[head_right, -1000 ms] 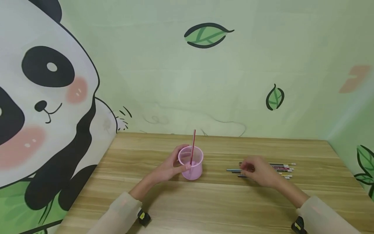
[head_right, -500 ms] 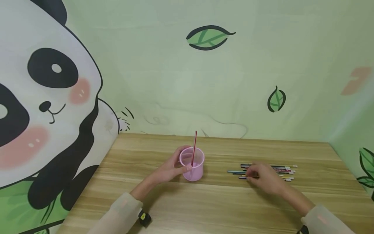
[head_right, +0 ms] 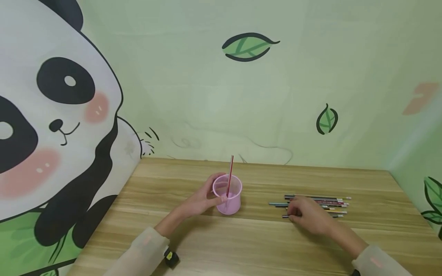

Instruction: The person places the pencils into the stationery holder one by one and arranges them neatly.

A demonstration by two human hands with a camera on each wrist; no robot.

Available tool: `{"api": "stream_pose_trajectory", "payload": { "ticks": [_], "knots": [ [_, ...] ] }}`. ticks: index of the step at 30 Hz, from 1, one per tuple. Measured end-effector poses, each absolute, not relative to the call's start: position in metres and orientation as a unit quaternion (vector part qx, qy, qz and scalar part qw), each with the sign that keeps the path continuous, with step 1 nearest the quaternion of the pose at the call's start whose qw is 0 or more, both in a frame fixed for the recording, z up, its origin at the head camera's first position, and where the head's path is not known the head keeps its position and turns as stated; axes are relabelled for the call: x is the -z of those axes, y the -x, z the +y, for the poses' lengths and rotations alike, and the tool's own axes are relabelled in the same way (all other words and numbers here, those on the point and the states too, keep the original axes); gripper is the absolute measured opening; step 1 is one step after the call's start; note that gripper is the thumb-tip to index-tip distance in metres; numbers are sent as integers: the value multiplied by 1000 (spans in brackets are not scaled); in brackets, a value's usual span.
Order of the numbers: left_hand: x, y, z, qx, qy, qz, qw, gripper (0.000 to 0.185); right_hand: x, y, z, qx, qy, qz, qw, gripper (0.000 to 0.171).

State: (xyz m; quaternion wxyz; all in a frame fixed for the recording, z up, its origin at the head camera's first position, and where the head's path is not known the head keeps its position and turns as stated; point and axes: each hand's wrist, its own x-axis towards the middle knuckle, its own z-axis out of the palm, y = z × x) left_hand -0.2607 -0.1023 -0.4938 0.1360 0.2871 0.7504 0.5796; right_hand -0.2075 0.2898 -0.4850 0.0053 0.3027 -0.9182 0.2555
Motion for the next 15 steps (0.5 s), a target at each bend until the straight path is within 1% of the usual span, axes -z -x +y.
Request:
{"api": "stream_pose_trajectory", "payload": {
  "ticks": [4, 8, 15],
  "knots": [
    [493, 260, -103, -580, -286, 750, 135, 81, 487, 207, 287, -252, -316, -914, 16, 20],
    [493, 260, -103, -579, -286, 752, 134, 81, 488, 207, 285, -255, -323, -911, 13, 25],
    [493, 258, -104, -567, -287, 760, 136, 79, 487, 207, 285, -259, -315, -913, -5, 22]
  ]
}}
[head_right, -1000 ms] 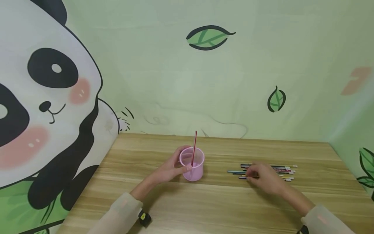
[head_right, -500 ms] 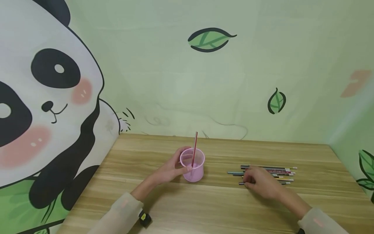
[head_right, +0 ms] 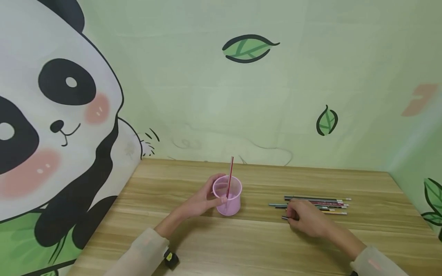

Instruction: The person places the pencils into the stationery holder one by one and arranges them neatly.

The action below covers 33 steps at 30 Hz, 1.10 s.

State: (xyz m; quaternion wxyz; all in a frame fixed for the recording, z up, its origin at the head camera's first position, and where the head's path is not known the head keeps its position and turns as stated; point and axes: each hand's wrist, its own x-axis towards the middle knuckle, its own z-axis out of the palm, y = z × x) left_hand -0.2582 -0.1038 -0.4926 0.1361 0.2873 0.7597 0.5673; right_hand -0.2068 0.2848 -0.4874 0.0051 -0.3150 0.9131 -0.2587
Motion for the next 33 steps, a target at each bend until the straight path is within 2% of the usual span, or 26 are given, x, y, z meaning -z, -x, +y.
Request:
{"api": "stream_pose_trajectory", "payload": {
  "ticks": [6, 12, 15, 33],
  "knots": [
    [492, 257, -103, -569, -286, 759, 136, 79, 478, 204, 283, 264, 305, 915, 1, 18],
    [493, 257, -104, -570, -285, 759, 135, 80, 444, 206, 273, 285, 292, 912, 34, 11],
    [493, 257, -103, -572, -284, 758, 134, 80, 427, 210, 266, 307, 291, 906, 33, 10],
    [492, 258, -102, -576, -280, 756, 135, 81, 354, 241, 208, 468, 261, 838, -105, 13]
  ]
}}
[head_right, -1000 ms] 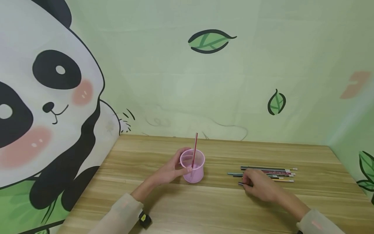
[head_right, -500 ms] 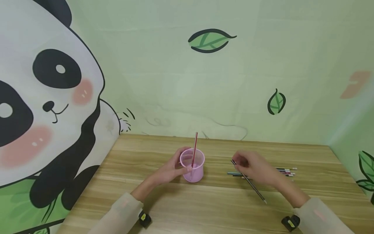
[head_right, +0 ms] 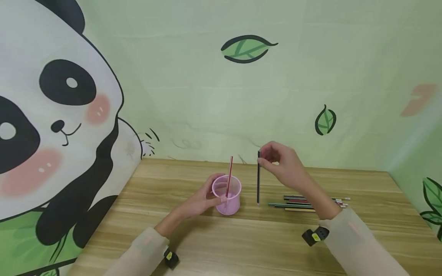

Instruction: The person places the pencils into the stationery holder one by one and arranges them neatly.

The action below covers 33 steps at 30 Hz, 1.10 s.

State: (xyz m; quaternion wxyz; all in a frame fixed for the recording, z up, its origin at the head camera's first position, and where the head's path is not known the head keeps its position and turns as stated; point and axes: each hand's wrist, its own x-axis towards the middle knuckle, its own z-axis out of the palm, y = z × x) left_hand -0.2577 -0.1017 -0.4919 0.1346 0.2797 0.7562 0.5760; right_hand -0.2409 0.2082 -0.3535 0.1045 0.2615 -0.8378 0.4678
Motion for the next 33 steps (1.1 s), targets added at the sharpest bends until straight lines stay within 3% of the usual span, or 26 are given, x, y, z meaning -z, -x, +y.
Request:
{"api": "stream_pose_trajectory", "payload": {
  "ticks": [11, 21, 33],
  "knots": [
    [494, 259, -103, -581, -275, 753, 138, 81, 330, 258, 179, -547, -212, -797, 143, 22],
    [495, 259, -102, -576, -278, 757, 138, 81, 369, 266, 155, -568, -184, -798, 80, 20],
    [492, 258, -102, -576, -280, 755, 136, 80, 408, 261, 142, -551, -193, -810, 58, 15]
  ]
}}
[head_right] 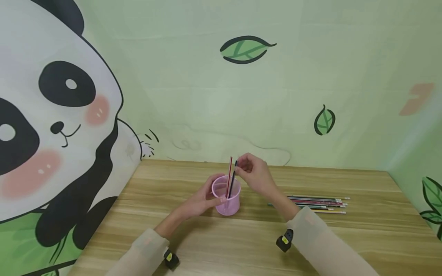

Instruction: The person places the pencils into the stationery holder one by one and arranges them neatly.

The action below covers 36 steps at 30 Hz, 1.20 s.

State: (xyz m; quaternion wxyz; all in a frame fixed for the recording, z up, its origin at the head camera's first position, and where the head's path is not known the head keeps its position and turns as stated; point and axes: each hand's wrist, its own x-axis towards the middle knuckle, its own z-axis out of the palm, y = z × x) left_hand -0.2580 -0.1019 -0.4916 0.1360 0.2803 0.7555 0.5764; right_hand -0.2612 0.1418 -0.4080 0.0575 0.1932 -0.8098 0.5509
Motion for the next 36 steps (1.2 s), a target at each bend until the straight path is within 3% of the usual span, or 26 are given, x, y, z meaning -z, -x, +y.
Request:
{"api": "stream_pose_trajectory", "payload": {
  "ticks": [24, 36],
  "knots": [
    [492, 257, -102, -587, -278, 749, 134, 79, 428, 266, 145, -508, -205, -835, 55, 18],
    [493, 259, -101, -586, -283, 747, 135, 79, 425, 261, 178, -452, -218, -864, 40, 13]
  ]
}}
